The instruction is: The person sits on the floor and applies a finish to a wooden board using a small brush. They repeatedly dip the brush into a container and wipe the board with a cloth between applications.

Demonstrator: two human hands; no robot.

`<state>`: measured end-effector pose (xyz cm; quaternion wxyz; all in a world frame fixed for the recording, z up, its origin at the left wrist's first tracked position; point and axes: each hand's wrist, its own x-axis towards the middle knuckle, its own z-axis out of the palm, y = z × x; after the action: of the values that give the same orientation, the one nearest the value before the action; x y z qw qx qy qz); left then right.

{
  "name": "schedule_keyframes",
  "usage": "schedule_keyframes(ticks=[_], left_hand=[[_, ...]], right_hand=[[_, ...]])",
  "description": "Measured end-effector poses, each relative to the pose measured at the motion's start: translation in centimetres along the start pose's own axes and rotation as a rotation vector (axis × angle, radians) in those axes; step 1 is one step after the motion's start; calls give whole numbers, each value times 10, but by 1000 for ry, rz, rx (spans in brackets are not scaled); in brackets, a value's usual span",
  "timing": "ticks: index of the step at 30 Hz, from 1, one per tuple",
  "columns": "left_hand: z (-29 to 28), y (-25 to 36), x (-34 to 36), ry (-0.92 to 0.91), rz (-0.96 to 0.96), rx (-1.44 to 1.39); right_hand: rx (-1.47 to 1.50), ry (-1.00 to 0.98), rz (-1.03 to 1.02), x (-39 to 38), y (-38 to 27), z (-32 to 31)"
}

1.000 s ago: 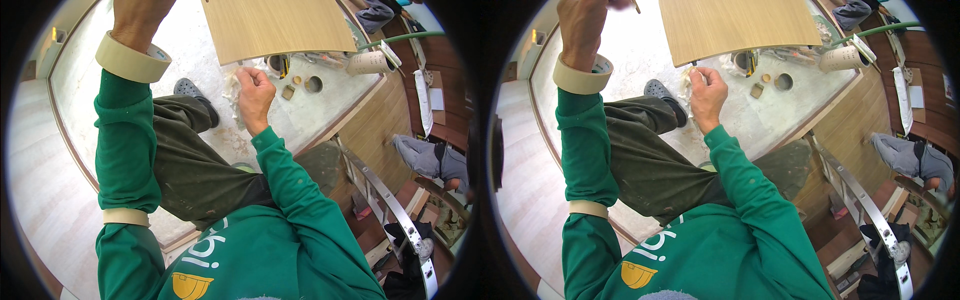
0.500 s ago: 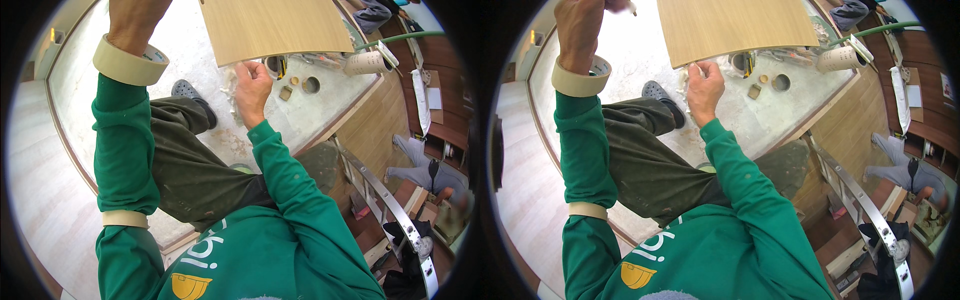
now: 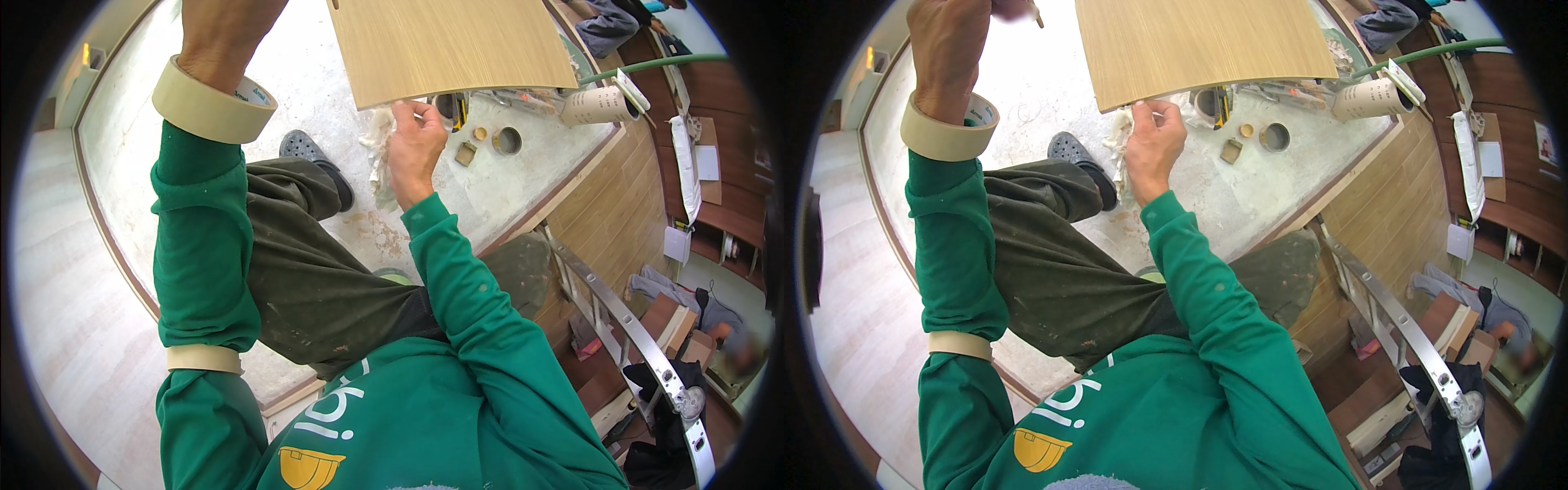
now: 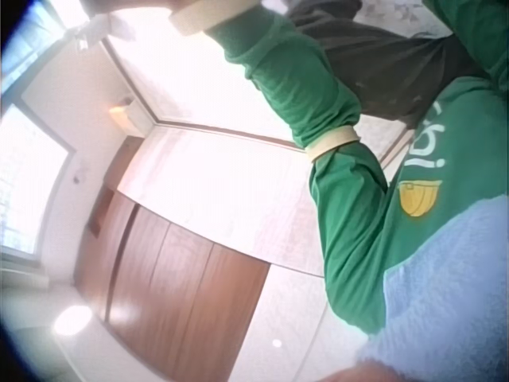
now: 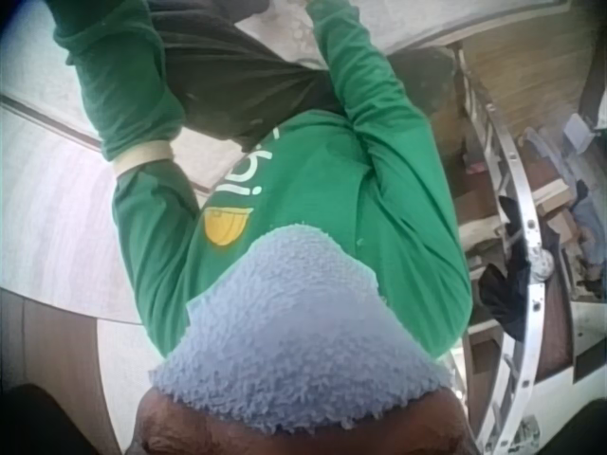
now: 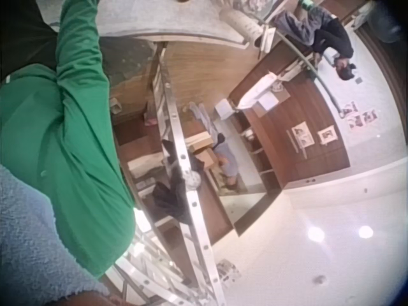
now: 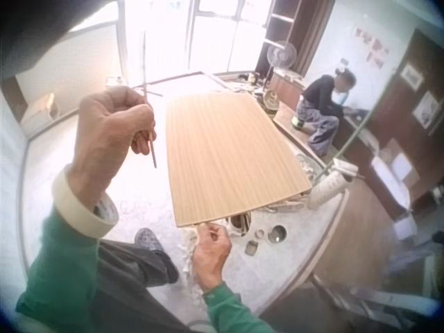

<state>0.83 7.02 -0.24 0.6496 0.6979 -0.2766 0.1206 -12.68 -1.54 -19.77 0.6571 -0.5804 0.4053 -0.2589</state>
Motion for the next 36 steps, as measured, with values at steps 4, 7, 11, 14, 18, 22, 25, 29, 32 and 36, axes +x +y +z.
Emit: schedule_keyframes(ticks=[4, 7, 11, 14, 18, 22, 25, 29, 32, 36], left_hand=[[-2, 0, 2, -10, -35, 10], [-3, -1, 1, -10, -2, 8], [-4, 0, 0, -13, -13, -2], [-5, 1, 1, -7, -24, -9], [-5, 3, 1, 11, -59, 20], [-6, 2, 0, -12, -50, 2], [-8, -1, 0, -13, -31, 16], [-11, -4, 1, -13, 12, 6], [-12, -4, 3, -5, -15, 8], [-12, -3, 5, 16, -86, 25]], right_hand=[[-34, -20, -21, 2, 1, 0], [-31, 29, -21, 6, 1, -2], [-26, 5, -12, 3, 3, -13], [28, -11, 10, -7, 5, -27], [151, 24, 37, -15, 9, -35], [66, 6, -15, -17, 14, -18], [-43, -58, -32, -17, 15, -11], [-144, -24, -140, -16, 11, -4], [-177, 0, -180, -14, 7, -4], [-213, 17, -181, -8, 3, -4]])
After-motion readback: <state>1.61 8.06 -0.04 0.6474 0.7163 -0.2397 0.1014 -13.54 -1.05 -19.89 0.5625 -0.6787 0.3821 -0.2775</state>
